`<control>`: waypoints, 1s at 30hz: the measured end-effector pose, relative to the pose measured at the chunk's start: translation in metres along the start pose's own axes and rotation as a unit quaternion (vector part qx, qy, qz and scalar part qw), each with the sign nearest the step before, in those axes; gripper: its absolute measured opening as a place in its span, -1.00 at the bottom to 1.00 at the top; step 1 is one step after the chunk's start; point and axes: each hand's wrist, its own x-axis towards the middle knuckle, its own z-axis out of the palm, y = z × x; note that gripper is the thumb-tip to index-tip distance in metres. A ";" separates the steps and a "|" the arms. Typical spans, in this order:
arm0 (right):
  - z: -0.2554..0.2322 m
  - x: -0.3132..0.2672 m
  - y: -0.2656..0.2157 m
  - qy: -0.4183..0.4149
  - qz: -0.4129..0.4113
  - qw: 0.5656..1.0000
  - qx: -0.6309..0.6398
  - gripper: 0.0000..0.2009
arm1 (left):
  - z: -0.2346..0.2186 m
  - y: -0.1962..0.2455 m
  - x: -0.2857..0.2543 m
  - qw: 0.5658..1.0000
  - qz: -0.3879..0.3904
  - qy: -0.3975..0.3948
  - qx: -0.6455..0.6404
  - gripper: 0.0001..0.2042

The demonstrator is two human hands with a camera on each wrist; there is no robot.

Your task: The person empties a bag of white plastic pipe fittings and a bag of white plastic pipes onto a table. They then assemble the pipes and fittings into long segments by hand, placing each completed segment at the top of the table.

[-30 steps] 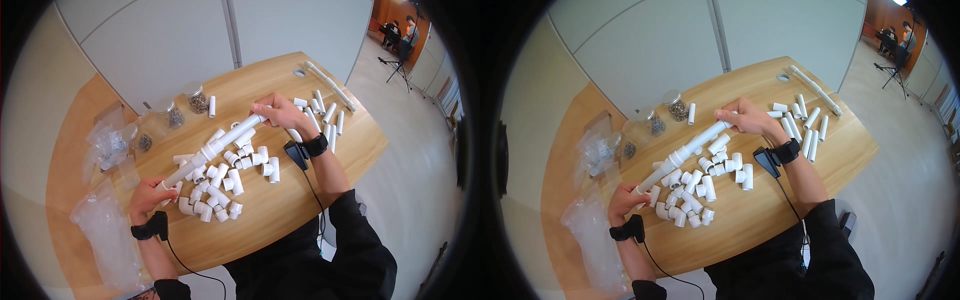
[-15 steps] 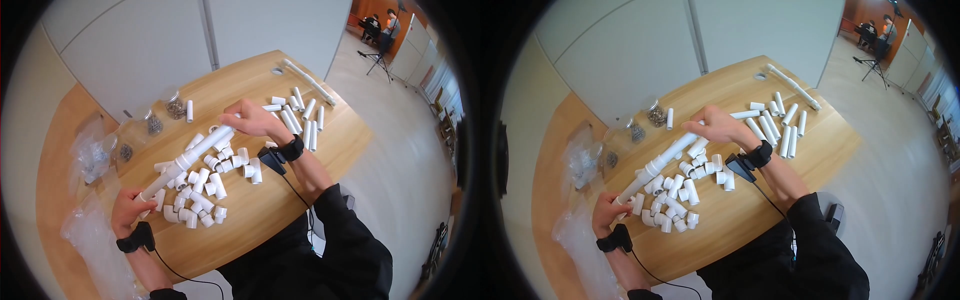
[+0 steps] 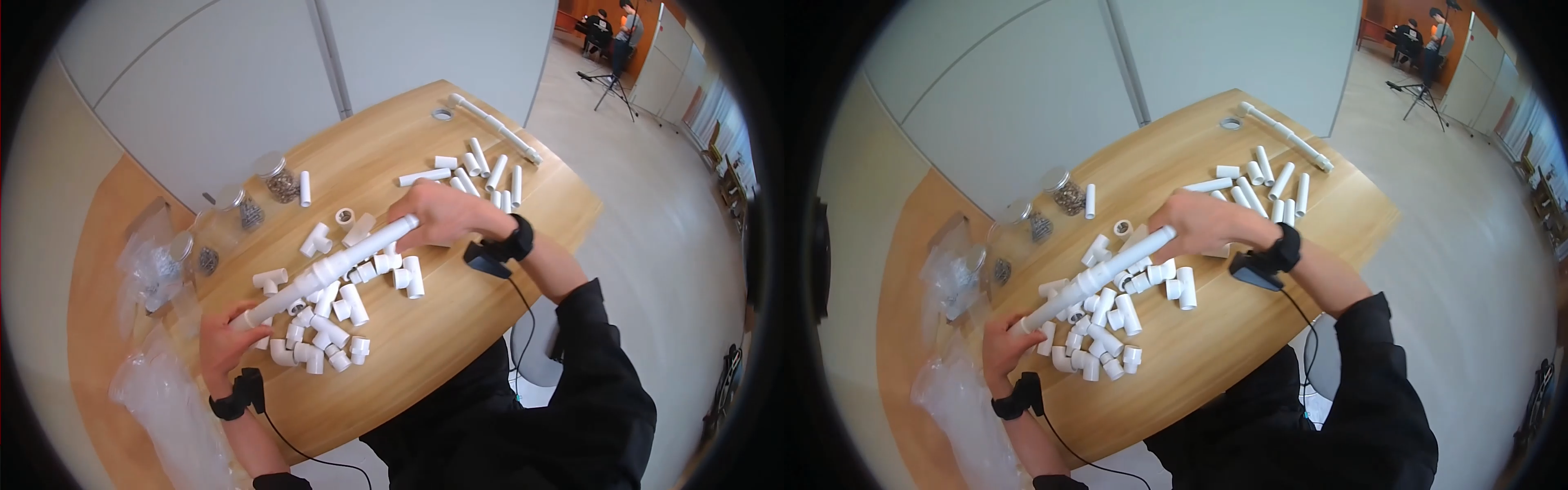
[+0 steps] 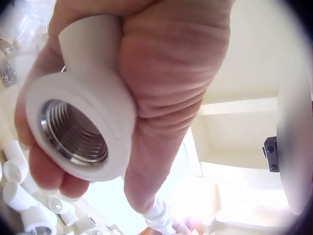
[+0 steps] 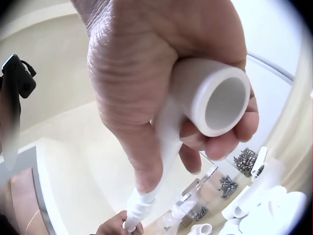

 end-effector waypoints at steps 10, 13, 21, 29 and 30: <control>-0.062 -0.085 0.116 0.328 0.235 0.913 -0.058 -0.65 | -0.004 -0.024 0.007 0.968 0.052 0.221 -0.107 -0.50; -0.069 -0.113 0.158 0.372 0.307 0.875 -0.056 -0.61 | 0.000 -0.020 0.007 0.982 0.019 0.172 -0.082 -0.56; -0.062 -0.147 0.189 0.412 0.398 0.816 -0.076 -0.61 | 0.006 -0.021 0.010 0.991 0.006 0.121 -0.047 -0.62; -0.047 -0.143 0.188 0.405 0.453 0.781 -0.146 -0.64 | 0.009 -0.025 0.013 0.993 0.007 0.110 -0.031 -0.61; -0.045 -0.141 0.185 0.395 0.456 0.783 -0.151 -0.64 | 0.009 -0.025 0.013 0.994 0.008 0.108 -0.031 -0.61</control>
